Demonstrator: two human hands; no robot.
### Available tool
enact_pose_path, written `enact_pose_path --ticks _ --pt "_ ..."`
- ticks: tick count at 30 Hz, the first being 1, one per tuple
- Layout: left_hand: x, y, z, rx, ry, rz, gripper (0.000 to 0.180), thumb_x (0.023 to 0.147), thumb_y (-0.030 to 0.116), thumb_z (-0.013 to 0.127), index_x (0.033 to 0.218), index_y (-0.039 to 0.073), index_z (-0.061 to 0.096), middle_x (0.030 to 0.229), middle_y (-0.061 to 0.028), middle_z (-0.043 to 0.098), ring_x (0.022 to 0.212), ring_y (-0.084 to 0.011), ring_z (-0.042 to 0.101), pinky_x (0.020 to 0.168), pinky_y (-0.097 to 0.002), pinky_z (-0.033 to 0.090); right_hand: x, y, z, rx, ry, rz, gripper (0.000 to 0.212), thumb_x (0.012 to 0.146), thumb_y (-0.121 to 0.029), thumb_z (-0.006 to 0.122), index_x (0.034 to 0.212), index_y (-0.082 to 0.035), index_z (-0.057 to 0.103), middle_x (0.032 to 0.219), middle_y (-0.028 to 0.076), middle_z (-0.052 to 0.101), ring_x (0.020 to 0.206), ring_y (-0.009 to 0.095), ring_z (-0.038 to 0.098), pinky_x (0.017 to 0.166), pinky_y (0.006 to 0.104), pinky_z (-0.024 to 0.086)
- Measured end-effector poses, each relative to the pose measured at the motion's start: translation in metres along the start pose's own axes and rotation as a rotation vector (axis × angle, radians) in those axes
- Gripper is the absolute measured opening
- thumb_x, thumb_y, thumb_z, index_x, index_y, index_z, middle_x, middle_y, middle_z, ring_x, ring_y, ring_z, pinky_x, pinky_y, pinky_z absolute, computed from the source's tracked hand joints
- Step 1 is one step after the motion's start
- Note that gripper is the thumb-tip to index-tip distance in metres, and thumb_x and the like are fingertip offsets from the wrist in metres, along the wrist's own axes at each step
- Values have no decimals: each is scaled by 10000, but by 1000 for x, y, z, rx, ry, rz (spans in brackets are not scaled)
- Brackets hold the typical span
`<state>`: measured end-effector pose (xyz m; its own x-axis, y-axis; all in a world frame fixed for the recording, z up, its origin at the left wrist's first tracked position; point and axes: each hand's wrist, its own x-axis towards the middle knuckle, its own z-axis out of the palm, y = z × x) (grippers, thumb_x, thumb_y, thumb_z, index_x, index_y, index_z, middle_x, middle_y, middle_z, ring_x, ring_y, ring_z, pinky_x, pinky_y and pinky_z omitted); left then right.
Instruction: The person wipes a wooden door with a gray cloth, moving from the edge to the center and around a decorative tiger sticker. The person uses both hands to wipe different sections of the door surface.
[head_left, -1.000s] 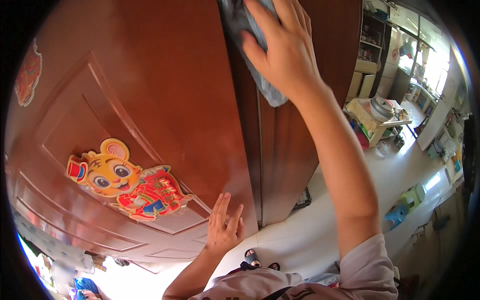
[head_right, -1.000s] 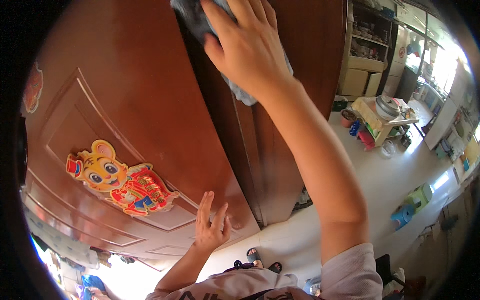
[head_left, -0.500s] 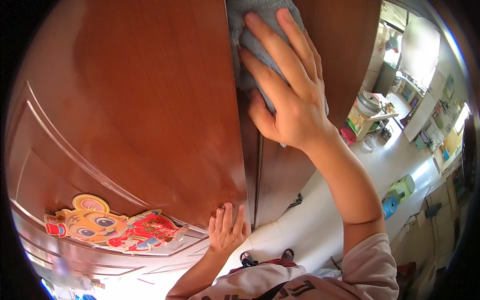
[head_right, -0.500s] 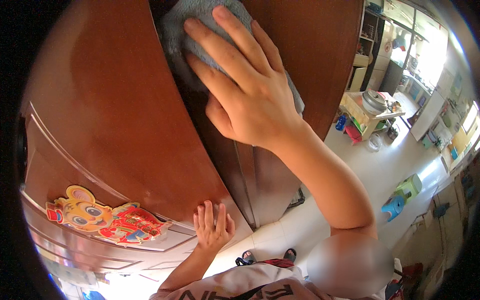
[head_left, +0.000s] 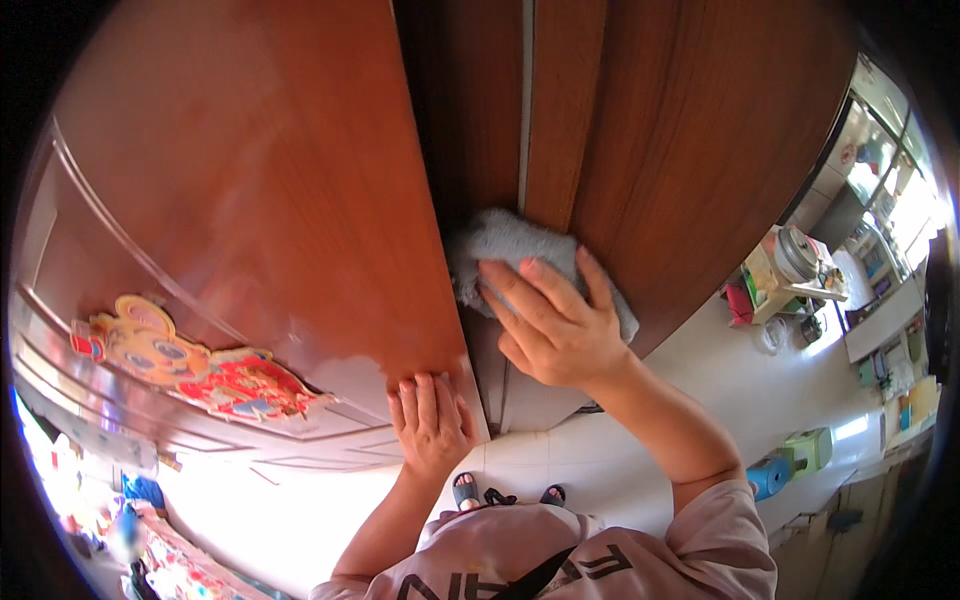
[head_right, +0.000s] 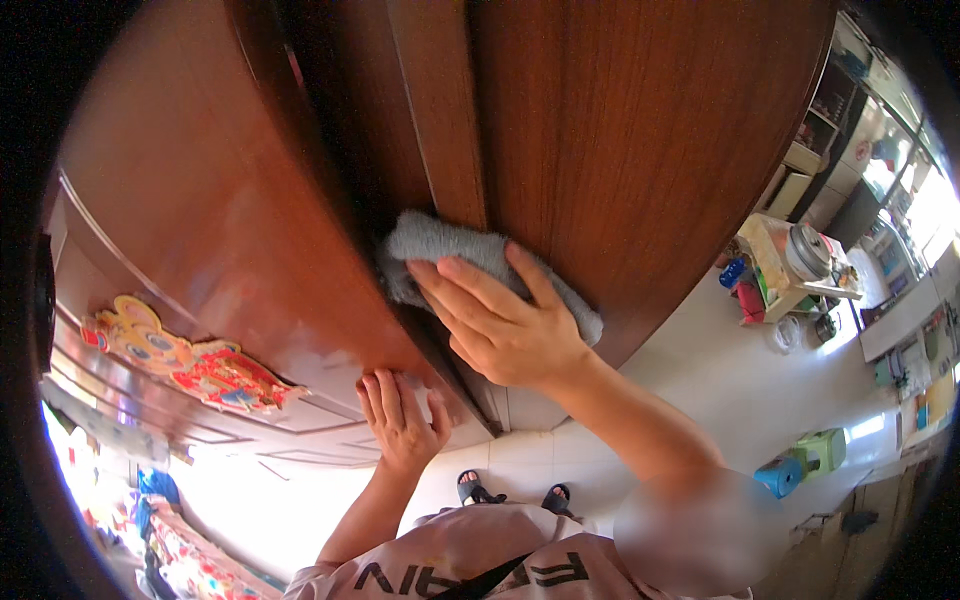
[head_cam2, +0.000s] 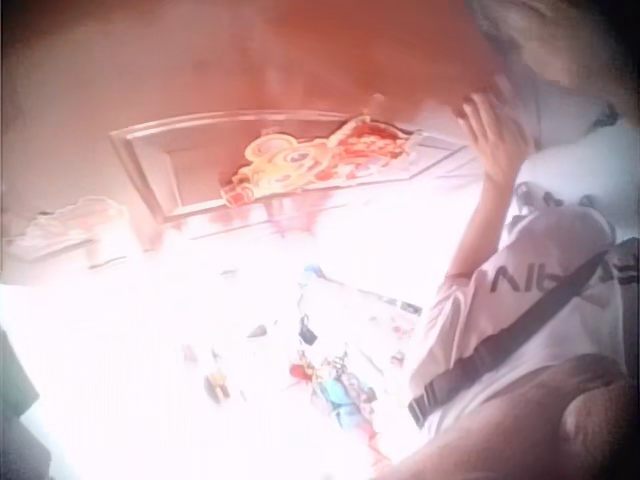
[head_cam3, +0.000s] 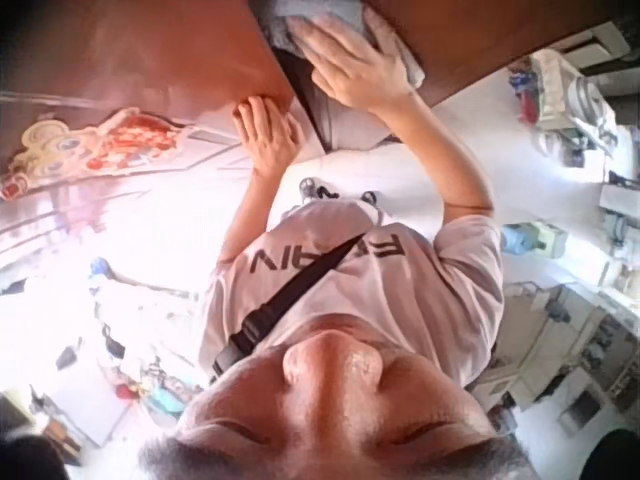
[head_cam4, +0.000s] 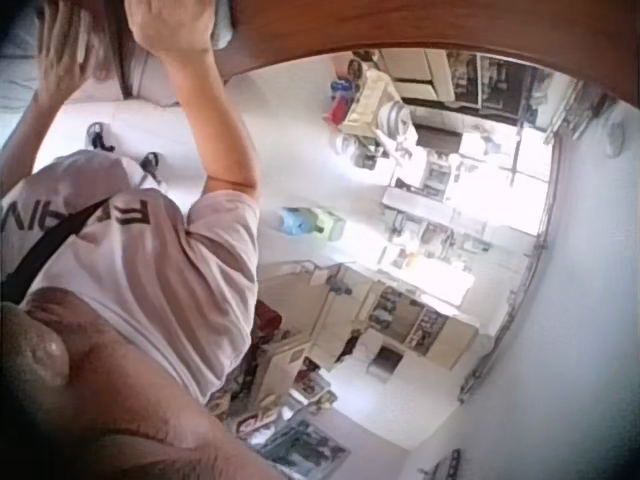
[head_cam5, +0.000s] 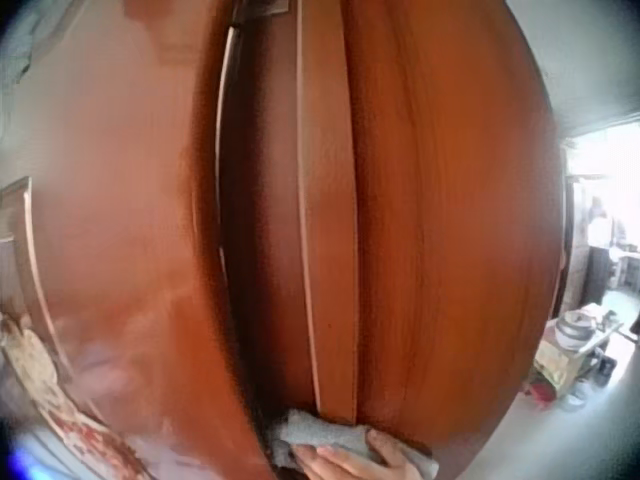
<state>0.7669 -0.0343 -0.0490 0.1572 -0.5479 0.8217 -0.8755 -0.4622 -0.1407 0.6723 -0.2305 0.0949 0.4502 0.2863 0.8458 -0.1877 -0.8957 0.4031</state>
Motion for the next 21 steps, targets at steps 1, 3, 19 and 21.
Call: enact_pose_path --ticks 1,3,19,21 --pt "1 3 -2 2 -21 -31 611 836 159 660 1311 -198 520 1481 -371 417 1413 -551 367 1176 -633 273 -12 -5 3 9 -14 -5 333 817 -240 612 1085 -150 787 1402 -27 632 1448 213 415 1155 557 336" --pt "4 7 -5 -18 -41 -58 628 824 103 640 1342 -213 478 1516 -380 369 1440 -561 320 1185 -629 264 -36 -15 6 1 -74 -33 331 851 -264 619 1120 -165 783 1419 -38 618 1462 184 393 1177 536 315" --pt "27 46 -20 41 -121 -281 772 783 18 602 1478 -181 332 1622 -320 225 1495 -517 238 1226 -563 242 -242 -81 51 331 -691 -309 525 973 -168 443 1468 -8 509 1653 63 337 1543 156 237 1234 438 262" --pt "24 46 -20 75 -125 -303 781 784 33 613 1479 -182 328 1623 -320 218 1501 -510 228 1228 -556 244 -266 -99 53 293 -732 -355 531 979 -179 437 1478 -10 501 1656 65 330 1548 159 220 1240 437 247"
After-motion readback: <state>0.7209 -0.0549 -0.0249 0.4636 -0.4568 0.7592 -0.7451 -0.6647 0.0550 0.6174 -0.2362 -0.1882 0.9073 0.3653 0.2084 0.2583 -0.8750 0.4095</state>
